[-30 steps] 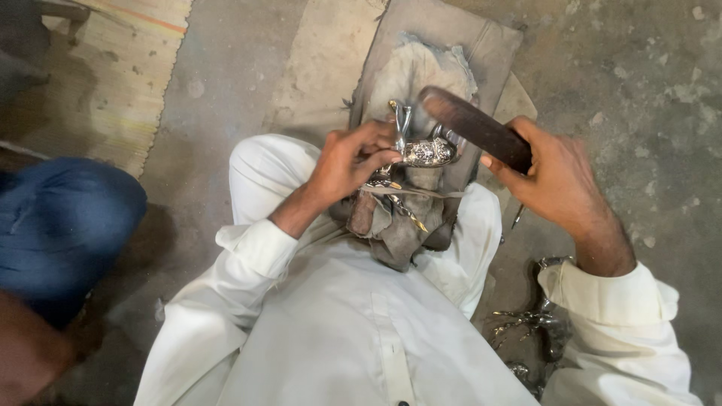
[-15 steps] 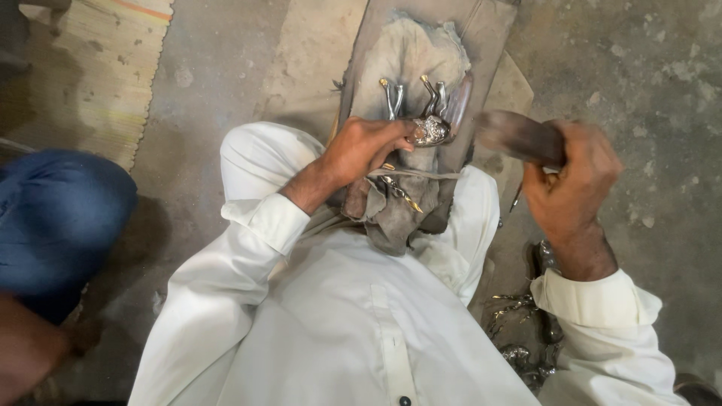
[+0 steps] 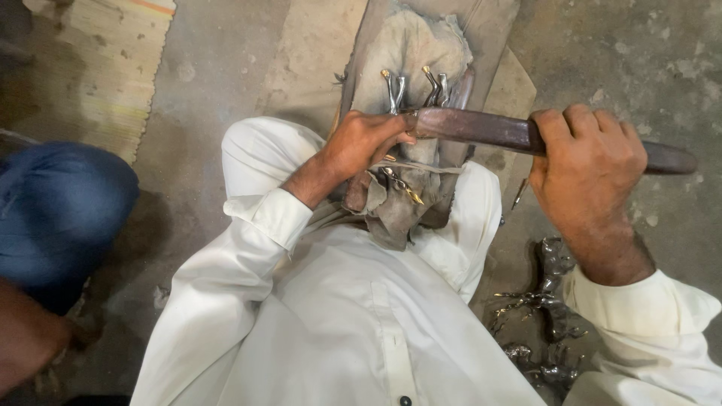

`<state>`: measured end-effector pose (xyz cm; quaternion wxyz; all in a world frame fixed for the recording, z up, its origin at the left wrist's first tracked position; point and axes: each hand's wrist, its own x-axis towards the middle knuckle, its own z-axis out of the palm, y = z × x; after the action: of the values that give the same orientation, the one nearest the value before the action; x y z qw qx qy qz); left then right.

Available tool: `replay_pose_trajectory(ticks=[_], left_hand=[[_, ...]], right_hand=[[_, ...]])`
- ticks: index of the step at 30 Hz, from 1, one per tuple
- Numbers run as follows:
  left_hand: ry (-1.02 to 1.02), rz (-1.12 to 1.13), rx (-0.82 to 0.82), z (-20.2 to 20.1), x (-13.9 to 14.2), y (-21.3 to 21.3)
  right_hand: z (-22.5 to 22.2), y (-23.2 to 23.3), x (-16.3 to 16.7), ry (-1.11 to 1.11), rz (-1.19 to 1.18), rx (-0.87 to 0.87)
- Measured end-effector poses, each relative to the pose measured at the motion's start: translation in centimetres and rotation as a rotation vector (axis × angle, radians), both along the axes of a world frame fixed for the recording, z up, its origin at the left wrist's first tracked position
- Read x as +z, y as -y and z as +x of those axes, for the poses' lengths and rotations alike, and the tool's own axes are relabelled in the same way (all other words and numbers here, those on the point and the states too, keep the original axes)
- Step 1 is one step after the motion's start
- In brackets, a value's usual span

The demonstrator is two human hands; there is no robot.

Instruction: The person sits cross-legged on the floor with a metal deer figurine strapped to a padded board on their lap. They hold a punch against the figurine's surface and strike it with a wooden mallet, repositioning the punch repeatedly to work the decorated body, then rotate the figurine and continue hammering.

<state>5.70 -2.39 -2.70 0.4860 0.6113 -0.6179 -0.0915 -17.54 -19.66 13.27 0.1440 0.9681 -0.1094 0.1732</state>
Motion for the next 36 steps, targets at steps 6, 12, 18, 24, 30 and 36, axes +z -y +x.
replay_pose_trajectory(ticks=[6,12,18,24,30,36], left_hand=[[-0.014,-0.175,-0.023,0.1,0.3,0.0],[-0.149,0.127,0.043,-0.2,0.9,-0.4],[-0.130,-0.044,-0.013,0.1,0.9,-0.6],[-0.081,-0.128,-0.003,-0.2,0.5,-0.4],[-0.039,-0.135,0.021,-0.1,0.5,-0.4],[-0.059,-0.104,0.021,-0.1,0.4,-0.6]], right_hand=[[0.1,0.3,0.2,0.041,-0.010,0.039],[0.1,0.5,0.2,-0.016,0.017,0.003],[0.6,0.0,1.2,-0.040,-0.002,-0.001],[1.0,0.1,1.3,0.017,0.119,0.033],[0.1,0.9,0.5,0.024,0.098,-0.002],[0.6,1.6,-0.1,0.083,0.174,0.012]])
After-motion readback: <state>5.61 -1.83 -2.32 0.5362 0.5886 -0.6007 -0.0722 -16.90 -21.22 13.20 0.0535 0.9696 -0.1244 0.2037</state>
